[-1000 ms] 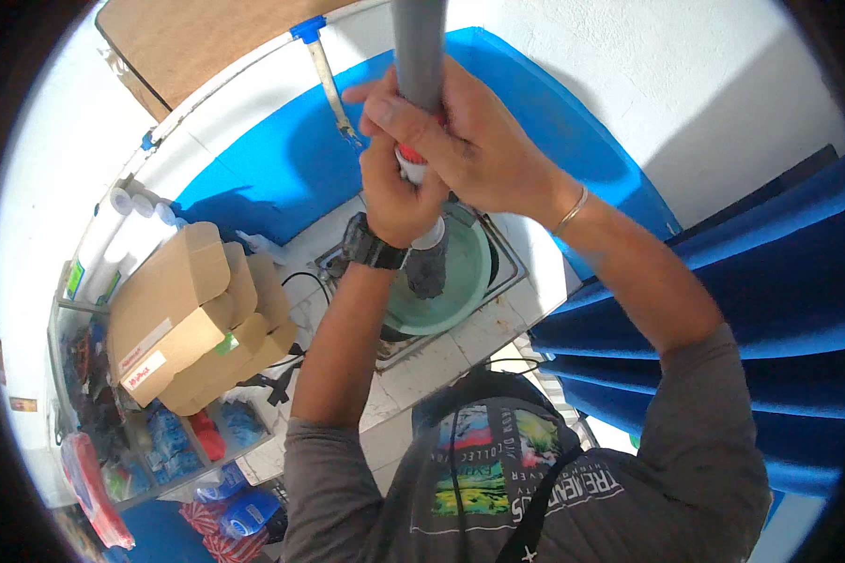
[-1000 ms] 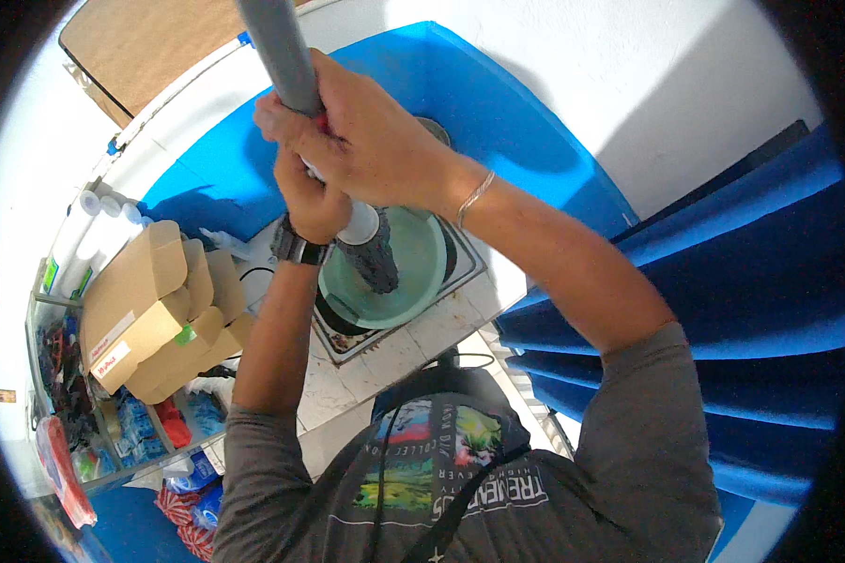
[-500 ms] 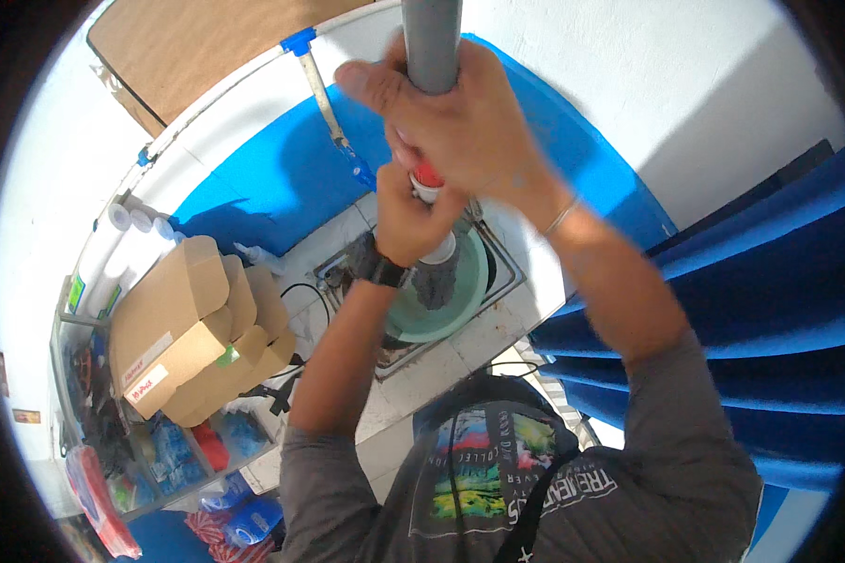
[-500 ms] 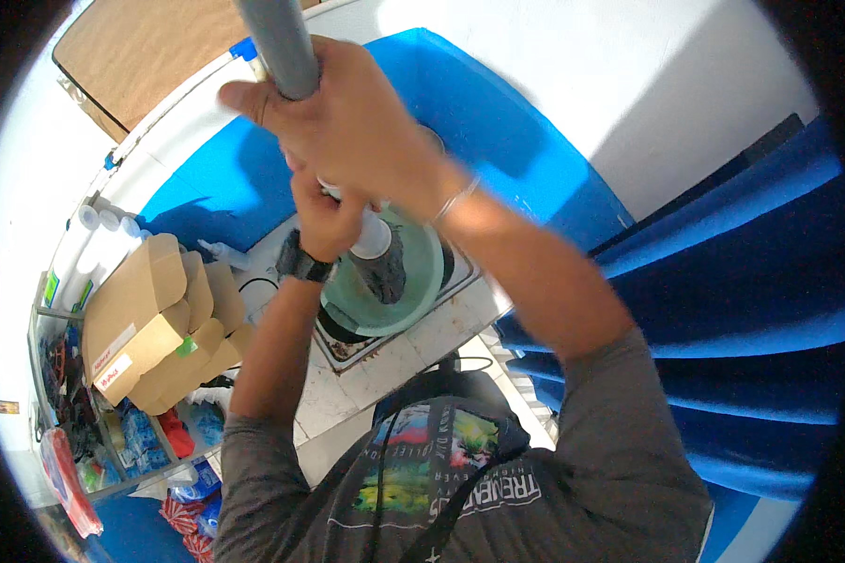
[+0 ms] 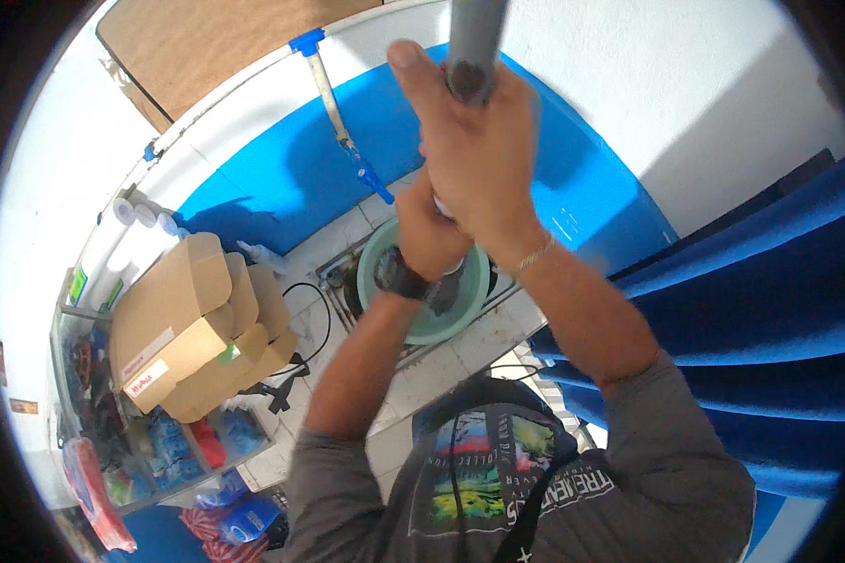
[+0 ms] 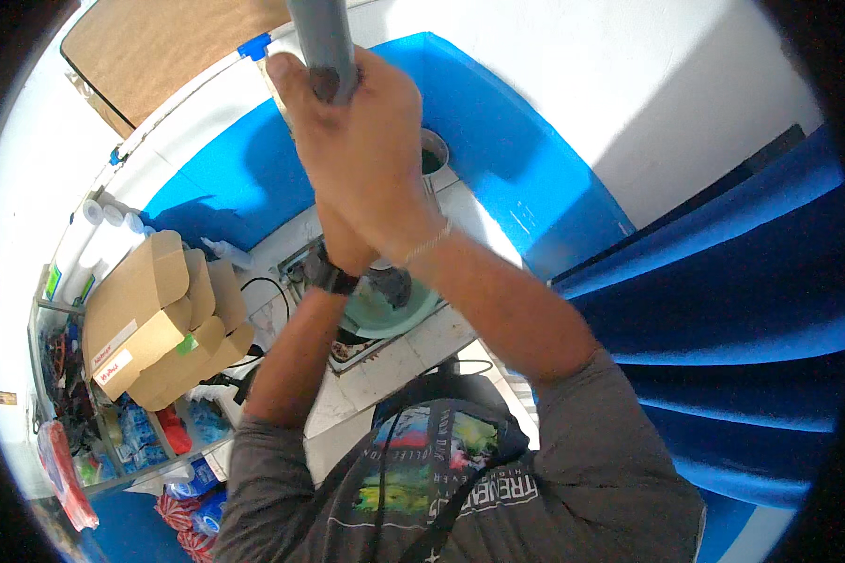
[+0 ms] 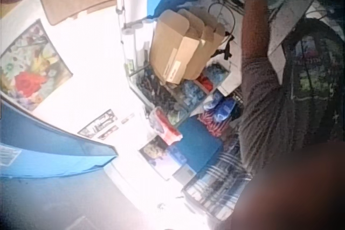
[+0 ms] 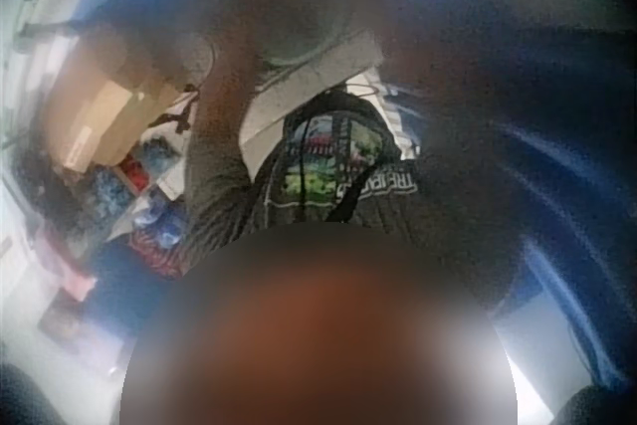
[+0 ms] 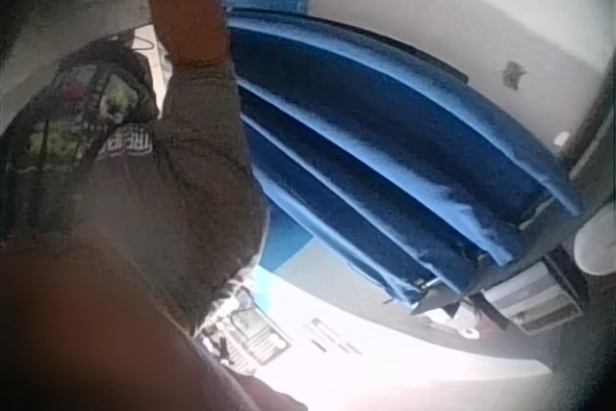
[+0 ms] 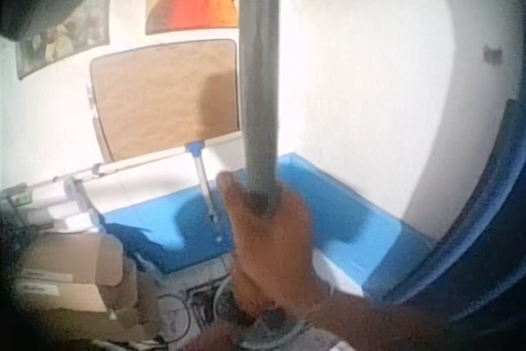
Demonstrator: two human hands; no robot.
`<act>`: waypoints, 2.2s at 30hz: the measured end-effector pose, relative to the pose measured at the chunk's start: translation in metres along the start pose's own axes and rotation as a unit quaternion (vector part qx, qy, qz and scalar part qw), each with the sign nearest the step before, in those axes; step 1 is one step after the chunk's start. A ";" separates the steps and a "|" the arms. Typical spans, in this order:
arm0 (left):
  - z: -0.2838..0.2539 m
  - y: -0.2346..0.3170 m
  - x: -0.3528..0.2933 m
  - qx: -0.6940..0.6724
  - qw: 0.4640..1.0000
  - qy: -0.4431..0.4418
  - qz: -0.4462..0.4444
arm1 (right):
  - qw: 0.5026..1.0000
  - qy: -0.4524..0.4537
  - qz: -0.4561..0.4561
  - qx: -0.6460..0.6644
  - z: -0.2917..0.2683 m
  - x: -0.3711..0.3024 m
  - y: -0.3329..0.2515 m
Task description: The person repeatedly dips a mop into a green basin, wrings it, and mops the tiled floor around water dispensers and stacked bottles. The person moves the mop across different floor areas, returning to the basin to wring the mop multiple times.
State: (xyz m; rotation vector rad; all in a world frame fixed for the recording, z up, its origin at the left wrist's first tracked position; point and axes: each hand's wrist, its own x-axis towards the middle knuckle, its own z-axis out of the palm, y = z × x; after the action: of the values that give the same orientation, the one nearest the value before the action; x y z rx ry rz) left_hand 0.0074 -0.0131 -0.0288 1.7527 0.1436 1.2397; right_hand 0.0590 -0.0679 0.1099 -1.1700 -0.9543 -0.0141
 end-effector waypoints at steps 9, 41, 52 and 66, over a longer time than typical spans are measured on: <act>-0.036 0.003 0.017 -0.159 0.970 -0.159 -0.089 | 0.769 -0.556 0.055 0.311 -0.031 0.061 -0.011; -0.022 -0.020 -0.020 -0.010 0.995 -0.075 0.069 | 0.940 -0.293 0.119 0.129 -0.034 -0.003 -0.018; -0.009 0.037 0.030 -0.138 0.981 -0.138 0.019 | 0.896 -0.324 0.139 0.269 -0.057 0.030 -0.028; -0.013 0.031 0.016 -0.139 0.981 -0.135 -0.026 | 0.831 -0.435 -0.010 0.348 -0.049 0.037 -0.001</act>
State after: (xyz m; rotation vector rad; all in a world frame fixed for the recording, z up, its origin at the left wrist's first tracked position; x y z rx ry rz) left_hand -0.0069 -0.0128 0.0050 1.6403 -0.1361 0.9250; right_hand 0.1126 -0.0894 0.1312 -0.4314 -1.5856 0.8539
